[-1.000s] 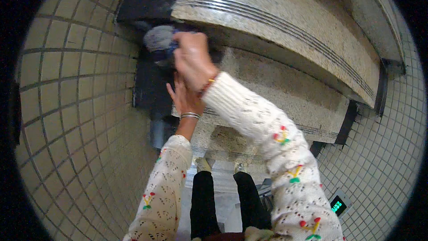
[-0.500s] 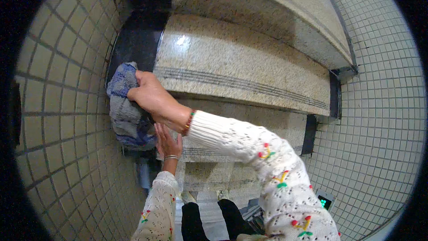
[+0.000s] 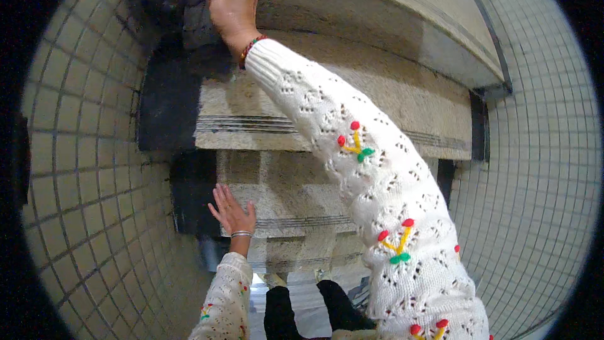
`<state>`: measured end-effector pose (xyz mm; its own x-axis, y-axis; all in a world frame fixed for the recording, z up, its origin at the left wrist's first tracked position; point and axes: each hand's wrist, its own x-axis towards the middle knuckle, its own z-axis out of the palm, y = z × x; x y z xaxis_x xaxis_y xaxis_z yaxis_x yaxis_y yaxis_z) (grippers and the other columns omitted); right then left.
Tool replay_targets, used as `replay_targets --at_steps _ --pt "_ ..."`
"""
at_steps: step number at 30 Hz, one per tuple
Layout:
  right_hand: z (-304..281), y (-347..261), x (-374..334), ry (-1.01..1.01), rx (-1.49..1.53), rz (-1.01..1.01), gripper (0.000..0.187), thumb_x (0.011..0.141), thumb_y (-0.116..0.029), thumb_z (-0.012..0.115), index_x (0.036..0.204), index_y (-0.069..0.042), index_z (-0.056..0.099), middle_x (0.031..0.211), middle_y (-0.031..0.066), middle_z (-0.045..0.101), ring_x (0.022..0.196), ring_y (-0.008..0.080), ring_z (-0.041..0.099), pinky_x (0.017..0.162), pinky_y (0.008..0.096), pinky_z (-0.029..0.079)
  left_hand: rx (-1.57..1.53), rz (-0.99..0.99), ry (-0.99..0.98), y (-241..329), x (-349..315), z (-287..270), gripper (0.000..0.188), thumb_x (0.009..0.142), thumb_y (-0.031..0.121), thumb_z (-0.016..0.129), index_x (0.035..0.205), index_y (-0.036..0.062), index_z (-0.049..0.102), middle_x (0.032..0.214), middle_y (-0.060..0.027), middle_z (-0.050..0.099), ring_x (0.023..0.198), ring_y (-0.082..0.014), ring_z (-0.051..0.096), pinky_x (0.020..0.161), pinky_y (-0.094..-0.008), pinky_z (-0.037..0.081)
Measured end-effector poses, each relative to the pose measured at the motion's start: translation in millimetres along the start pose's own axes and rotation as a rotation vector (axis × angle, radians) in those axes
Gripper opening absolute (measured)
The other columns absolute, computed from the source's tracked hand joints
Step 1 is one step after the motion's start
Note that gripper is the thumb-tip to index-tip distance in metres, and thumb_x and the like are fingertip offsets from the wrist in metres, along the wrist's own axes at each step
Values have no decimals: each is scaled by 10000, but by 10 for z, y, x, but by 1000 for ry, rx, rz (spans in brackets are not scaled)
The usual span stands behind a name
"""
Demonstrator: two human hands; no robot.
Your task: The person walks through a parking garage and then up a staircase, wiping each step with a cloth. The person uses a cloth to clean the stair treads and risers while ascending.
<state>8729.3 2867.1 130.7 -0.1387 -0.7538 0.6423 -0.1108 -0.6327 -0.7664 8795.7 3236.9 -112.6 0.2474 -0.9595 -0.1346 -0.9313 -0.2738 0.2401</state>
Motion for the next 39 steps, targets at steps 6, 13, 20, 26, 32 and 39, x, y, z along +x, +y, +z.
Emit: replay_targets --at_steps 6,13,20,26,32,39 --pt "-1202 276 60 100 69 73 250 750 66 574 954 2 703 841 75 726 790 85 624 733 263 497 117 -58 3 101 -148 83 870 818 420 579 1483 6 201 1584 -141 113 1467 -279 72 1153 -508 17" --pt "-2662 1062 -413 243 -142 65 304 778 75 492 1030 29 656 912 85 695 781 233 635 712 331 507 194 -95 111 -305 -396 663 803 873 420 489 1509 56 159 1592 -98 118 1466 -259 101 1153 -485 64" --pt "-4177 1529 -439 557 -256 182 266 710 102 483 860 -7 673 784 -16 624 700 109 565 665 275 485 188 -68 244 -831 -418 1213 746 913 449 409 1513 76 167 1590 -91 132 1455 -272 143 1143 -497 96" --pt "-5716 1326 -387 878 -705 296 452 792 28 475 1232 124 512 1201 272 572 1039 351 602 860 420 489 224 -21 253 -1077 -396 1367 769 941 595 272 1511 86 184 1587 -67 147 1452 -259 154 1140 -491 124" --pt "-6574 936 -307 1232 -793 350 339 747 -2 520 1052 106 621 1027 241 658 1015 341 621 797 423 531 309 -50 287 -966 -376 1284 744 953 598 232 1512 108 188 1587 -50 150 1450 -255 162 1140 -487 141" --pt "-6886 1441 -67 393 -1437 244 132 777 -87 650 827 29 610 773 192 618 772 313 633 612 409 482 250 -12 270 -987 -385 1250 750 949 607 245 1504 104 211 1584 -67 159 1450 -265 161 1128 -513 143"
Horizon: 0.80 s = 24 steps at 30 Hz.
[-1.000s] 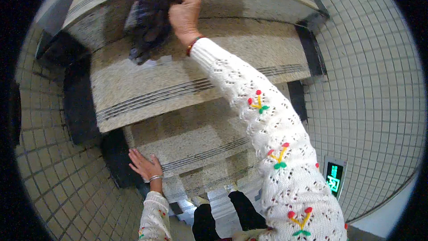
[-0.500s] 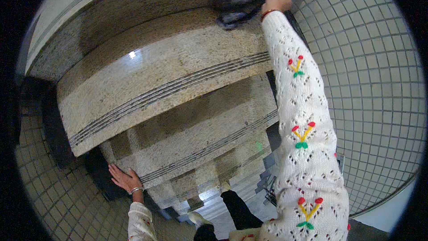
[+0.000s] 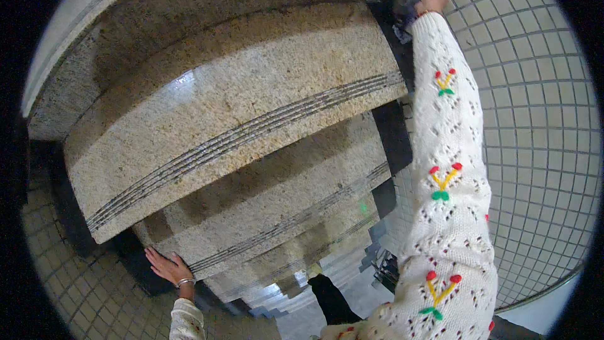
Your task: The person walks through a parking garage and then up a staircase, wiping each step with a cloth. The person uses a cloth to clean the stair treads and risers while ascending.
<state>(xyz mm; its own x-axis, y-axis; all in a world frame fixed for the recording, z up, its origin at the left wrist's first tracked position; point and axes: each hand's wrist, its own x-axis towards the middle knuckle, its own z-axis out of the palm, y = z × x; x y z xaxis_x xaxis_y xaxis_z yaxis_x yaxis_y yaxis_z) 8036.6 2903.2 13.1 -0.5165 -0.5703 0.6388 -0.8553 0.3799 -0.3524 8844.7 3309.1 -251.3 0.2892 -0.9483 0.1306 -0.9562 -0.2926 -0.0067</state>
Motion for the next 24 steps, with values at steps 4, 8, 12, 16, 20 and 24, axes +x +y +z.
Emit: replay_targets --at_steps 4,8,12,16,20,24 --pt "63 -95 -163 -155 720 350 315 809 -113 640 1090 -10 542 684 106 550 551 259 522 467 388 389 56 6 -13 58 5 -4 733 959 566 250 1489 61 223 1572 -108 185 1441 -291 183 1124 -506 146" --pt "-147 -720 -638 -154 1073 392 227 814 -19 623 1036 -33 579 788 35 571 651 182 538 539 359 449 43 8 -12 87 24 -40 759 946 586 264 1491 59 221 1575 -102 178 1446 -281 169 1125 -506 143" --pt "77 -1556 -1367 -153 1251 311 210 810 86 548 975 -32 606 915 16 620 768 144 577 704 320 489 25 -17 -57 68 16 -37 769 940 582 272 1496 54 210 1581 -99 160 1451 -274 154 1131 -502 126" --pt "193 -2550 -2371 -162 1187 54 435 859 71 545 1287 -8 553 1092 33 646 948 143 593 863 290 484 86 5 -103 33 -3 -9 762 905 473 379 1495 27 198 1584 -102 151 1454 -279 144 1141 -499 111" --pt "-22 -3814 -3384 -402 1049 -331 505 740 51 472 1227 5 598 1225 145 625 1126 238 595 998 318 433 1 -31 -106 26 -30 6 788 885 453 441 1498 27 187 1583 -118 142 1454 -280 143 1143 -505 105" --pt "79 -4789 -3813 -623 945 -828 450 739 25 539 1146 -121 661 1042 169 670 965 353 641 854 421 509 -43 -30 -53 44 -40 25 791 887 460 441 1501 35 182 1582 -124 140 1457 -278 129 1145 -507 90"
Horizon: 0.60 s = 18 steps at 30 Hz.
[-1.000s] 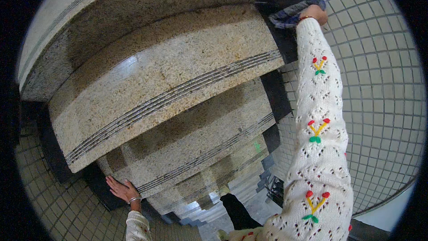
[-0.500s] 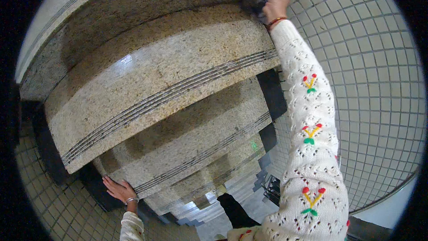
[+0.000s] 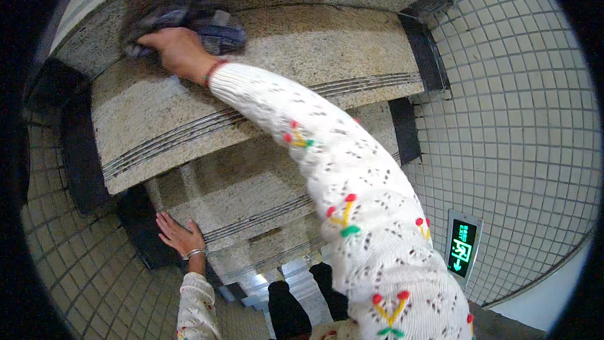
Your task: The person walks through a parking garage and then up a staircase, wiping each step with a cloth. The person uses a cloth to clean the stair treads and risers while ascending.
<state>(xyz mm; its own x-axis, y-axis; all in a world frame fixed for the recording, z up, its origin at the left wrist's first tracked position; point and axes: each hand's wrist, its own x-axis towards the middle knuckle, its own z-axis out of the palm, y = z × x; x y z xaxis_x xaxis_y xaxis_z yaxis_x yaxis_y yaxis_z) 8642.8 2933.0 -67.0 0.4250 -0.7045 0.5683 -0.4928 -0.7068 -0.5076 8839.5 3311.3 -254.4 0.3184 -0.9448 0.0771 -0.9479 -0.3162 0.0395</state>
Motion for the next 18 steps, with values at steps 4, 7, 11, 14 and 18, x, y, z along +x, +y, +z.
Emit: replay_targets --at_steps 4,7,11,14,18 --pt "166 11 208 -311 -410 -217 415 865 -93 479 1247 -208 594 1123 108 651 985 309 642 832 408 525 -63 32 27 -21 -14 36 787 889 462 451 1511 66 174 1588 -107 128 1466 -263 92 1148 -500 48" --pt "-61 118 103 -373 -519 -289 428 894 -120 435 1296 -214 548 1235 64 602 1031 296 624 850 397 526 -89 22 9 -56 -38 56 779 893 447 457 1512 72 169 1589 -102 122 1467 -262 89 1147 -502 49" --pt "-677 454 -326 -384 -764 -43 455 886 -96 466 1292 -276 566 1119 109 643 995 328 629 818 428 541 -75 13 -20 -76 -67 85 782 898 458 462 1511 68 172 1591 -89 124 1466 -261 100 1143 -511 49" --pt "-1358 925 -901 -294 -848 342 444 905 -174 427 1320 -288 537 1174 112 623 1052 331 611 910 472 484 -103 9 70 -75 -64 150 767 906 459 454 1510 75 178 1591 -79 127 1463 -265 111 1140 -519 70" --pt "-2569 1387 -1808 -176 -910 647 509 863 -217 447 1370 -264 464 1258 160 576 1087 400 581 918 509 467 -83 39 107 -233 17 283 743 916 457 439 1508 82 192 1589 -76 138 1461 -256 122 1137 -522 103"
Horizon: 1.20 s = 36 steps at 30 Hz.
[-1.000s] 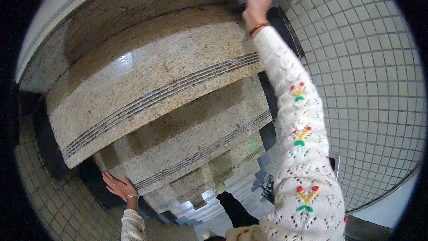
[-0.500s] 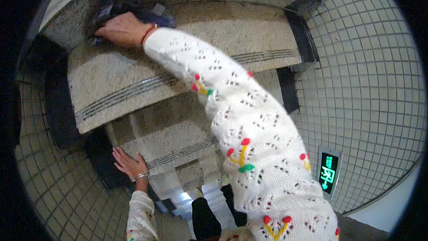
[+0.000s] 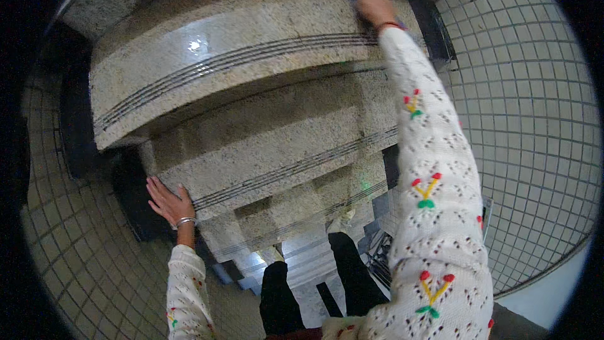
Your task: The person walks through a parking garage and then up a staircase, wiping each step with a cloth. The person uses a cloth to clean the stair treads and risers while ascending.
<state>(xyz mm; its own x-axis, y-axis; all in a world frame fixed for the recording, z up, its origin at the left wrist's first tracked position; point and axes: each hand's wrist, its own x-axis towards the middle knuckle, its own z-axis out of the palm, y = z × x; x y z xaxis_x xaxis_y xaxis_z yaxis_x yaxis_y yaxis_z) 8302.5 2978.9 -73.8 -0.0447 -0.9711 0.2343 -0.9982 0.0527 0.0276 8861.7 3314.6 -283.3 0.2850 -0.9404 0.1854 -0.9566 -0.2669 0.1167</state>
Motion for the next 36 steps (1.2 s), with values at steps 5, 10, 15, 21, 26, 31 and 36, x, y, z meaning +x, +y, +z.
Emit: replay_targets --at_steps 5,10,15,21,26,31,36 --pt "-5 1339 -555 -97 -63 327 585 868 -285 436 1441 -186 373 1463 116 400 1246 395 472 1033 477 390 89 40 -64 -42 99 -190 742 913 449 455 1504 81 201 1587 -82 145 1458 -245 144 1129 -539 145" --pt "114 1593 -583 -129 83 288 547 886 -325 447 1422 -236 388 1463 85 375 1211 386 496 983 514 417 -244 257 89 1076 578 -1226 844 837 418 610 1492 59 215 1558 -207 155 1436 -378 159 1122 -560 132" --pt "-173 1398 -413 -254 111 182 568 874 -372 573 1392 -202 414 1365 123 428 1153 388 524 932 481 458 -395 670 291 3082 2128 -2119 770 854 414 604 1477 110 270 1555 -171 197 1412 -344 250 1104 -549 182" --pt "-228 1364 -490 -224 368 208 476 811 -207 698 1229 -106 495 1195 174 470 1020 404 585 861 465 488 152 683 202 4569 3852 -2080 1009 766 588 653 1509 124 155 1570 -86 192 1443 -250 197 1138 -563 163" --pt "128 1555 -502 -175 723 126 427 767 -198 734 1125 -32 571 1127 203 538 1024 396 589 886 448 469 372 503 -290 4766 4133 -1716 1095 721 582 712 1505 80 135 1559 -122 207 1442 -256 202 1146 -530 189" --pt "-72 1590 -113 177 1430 535 325 743 -177 712 993 20 643 935 168 690 856 290 663 785 370 498 512 691 -204 4643 4365 -1666 1051 747 489 741 1486 20 158 1539 -176 232 1423 -290 247 1149 -480 220" --pt "-211 1409 1061 792 1118 406 368 826 -117 633 1144 52 557 1074 218 626 925 339 630 823 413 488 262 800 -63 4517 4600 -1559 953 773 383 743 1464 2 211 1519 -199 266 1404 -310 280 1142 -456 240"
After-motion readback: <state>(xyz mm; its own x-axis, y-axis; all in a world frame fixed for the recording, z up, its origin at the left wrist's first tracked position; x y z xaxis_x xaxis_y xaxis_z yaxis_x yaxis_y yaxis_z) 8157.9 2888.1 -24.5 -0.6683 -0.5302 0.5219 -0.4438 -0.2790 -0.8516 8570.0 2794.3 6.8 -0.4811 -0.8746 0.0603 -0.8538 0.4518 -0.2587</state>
